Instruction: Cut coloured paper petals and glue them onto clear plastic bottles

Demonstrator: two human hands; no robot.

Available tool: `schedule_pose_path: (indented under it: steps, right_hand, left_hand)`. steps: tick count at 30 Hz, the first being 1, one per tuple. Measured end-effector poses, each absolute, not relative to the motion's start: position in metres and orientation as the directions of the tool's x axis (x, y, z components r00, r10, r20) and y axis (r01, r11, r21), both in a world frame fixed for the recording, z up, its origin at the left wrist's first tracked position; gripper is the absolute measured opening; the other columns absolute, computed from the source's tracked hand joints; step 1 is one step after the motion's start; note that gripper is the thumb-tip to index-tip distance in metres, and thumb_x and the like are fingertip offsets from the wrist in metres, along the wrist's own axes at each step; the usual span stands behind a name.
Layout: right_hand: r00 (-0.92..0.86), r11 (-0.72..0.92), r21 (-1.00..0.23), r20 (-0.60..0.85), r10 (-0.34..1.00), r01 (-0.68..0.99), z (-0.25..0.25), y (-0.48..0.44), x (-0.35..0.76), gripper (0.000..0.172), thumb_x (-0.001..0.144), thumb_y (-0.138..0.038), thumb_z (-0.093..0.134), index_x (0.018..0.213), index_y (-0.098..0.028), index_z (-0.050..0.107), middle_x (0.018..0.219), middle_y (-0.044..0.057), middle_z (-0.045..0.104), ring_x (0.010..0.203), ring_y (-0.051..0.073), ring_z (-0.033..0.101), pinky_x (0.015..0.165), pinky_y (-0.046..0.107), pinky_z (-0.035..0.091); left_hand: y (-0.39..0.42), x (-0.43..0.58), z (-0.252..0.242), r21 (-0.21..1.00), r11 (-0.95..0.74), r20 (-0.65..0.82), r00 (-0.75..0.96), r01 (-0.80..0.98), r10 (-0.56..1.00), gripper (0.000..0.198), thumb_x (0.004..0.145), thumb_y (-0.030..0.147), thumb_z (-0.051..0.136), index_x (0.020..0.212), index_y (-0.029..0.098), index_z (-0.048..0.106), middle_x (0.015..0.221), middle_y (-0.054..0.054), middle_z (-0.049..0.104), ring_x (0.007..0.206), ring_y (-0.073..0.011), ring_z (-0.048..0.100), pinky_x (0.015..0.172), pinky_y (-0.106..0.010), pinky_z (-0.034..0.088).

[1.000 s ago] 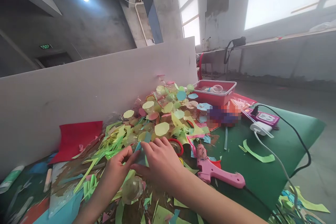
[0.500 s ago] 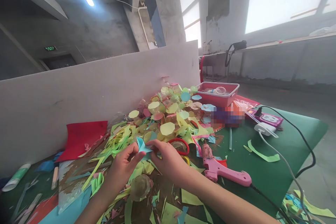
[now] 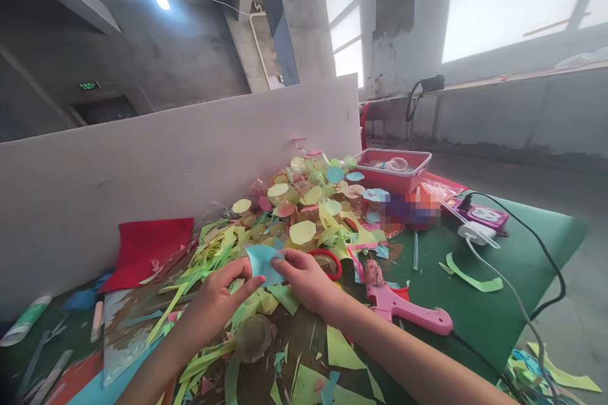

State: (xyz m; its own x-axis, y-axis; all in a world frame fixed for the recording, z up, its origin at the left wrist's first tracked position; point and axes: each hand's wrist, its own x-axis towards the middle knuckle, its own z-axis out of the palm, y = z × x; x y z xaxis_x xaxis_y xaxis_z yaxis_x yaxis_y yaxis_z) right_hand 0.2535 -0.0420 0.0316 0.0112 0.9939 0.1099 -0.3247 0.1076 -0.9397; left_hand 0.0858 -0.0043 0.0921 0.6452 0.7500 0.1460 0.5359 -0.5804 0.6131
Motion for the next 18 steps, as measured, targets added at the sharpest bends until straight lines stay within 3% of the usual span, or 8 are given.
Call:
schedule_pose_path:
  steps: [5, 10, 14, 16, 18]
  right_hand:
    - [-0.028, -0.015, -0.905, -0.004, 1.000, -0.425, 0.039, -0.048, 0.254, 0.051, 0.065, -0.065, 0.071, 0.072, -0.015, 0.062, 0.061, -0.003, 0.051, 0.054, 0.009, 0.040, 0.052, 0.022, 0.032]
    - [0.025, -0.015, -0.904, -0.028, 0.999, -0.428, 0.043, -0.050, 0.256, 0.055, 0.061, -0.067, 0.072, 0.069, -0.014, 0.060, 0.057, -0.004, 0.050, 0.051, 0.008, 0.040, 0.049, 0.021, 0.030]
    - [0.179, -0.006, -0.942, -0.070, 0.981, -0.337, 0.043, -0.046, 0.262, 0.056, 0.061, -0.069, 0.069, 0.072, -0.015, 0.061, 0.057, -0.003, 0.052, 0.051, 0.009, 0.043, 0.048, 0.022, 0.031]
    - [0.230, 0.010, -0.954, -0.062, 0.971, -0.299, 0.042, -0.043, 0.265, 0.055, 0.062, -0.069, 0.068, 0.074, -0.015, 0.061, 0.058, -0.003, 0.052, 0.052, 0.010, 0.043, 0.048, 0.022, 0.032]
    - [0.257, 0.024, -0.963, -0.048, 0.965, -0.267, 0.041, -0.041, 0.267, 0.054, 0.062, -0.068, 0.067, 0.074, -0.016, 0.059, 0.058, -0.004, 0.050, 0.051, 0.010, 0.042, 0.048, 0.022, 0.032]
  left_hand:
    - [-0.016, 0.089, 0.104, 0.604, -0.598, 0.073, 0.711, 0.527, 0.700, 0.037, 0.089, 0.048, 0.047, 0.066, 0.021, 0.037, 0.072, 0.005, 0.043, 0.068, -0.0128, 0.043, 0.065, -0.024, 0.034]
    - [-0.023, 0.088, 0.118, 0.546, -0.563, -0.019, 0.680, 0.621, 0.733, 0.031, 0.089, 0.044, 0.046, 0.068, 0.022, 0.042, 0.076, 0.004, 0.050, 0.074, -0.0144, 0.051, 0.071, -0.025, 0.038]
    - [-0.028, 0.081, 0.117, 0.444, -0.524, -0.203, 0.651, 0.727, 0.731, 0.015, 0.084, 0.040, 0.050, 0.088, 0.027, 0.057, 0.100, 0.001, 0.061, 0.093, -0.0206, 0.058, 0.079, -0.029, 0.042]
    - [-0.030, 0.079, 0.109, 0.358, -0.554, -0.220, 0.644, 0.752, 0.732, 0.024, 0.078, 0.034, 0.056, 0.100, 0.028, 0.059, 0.112, -0.003, 0.060, 0.106, -0.0253, 0.056, 0.085, -0.032, 0.043]
    - [-0.031, 0.079, 0.099, 0.269, -0.597, -0.182, 0.648, 0.756, 0.739, 0.030, 0.070, 0.025, 0.060, 0.099, 0.027, 0.062, 0.111, -0.004, 0.062, 0.110, -0.0283, 0.055, 0.086, -0.034, 0.044]
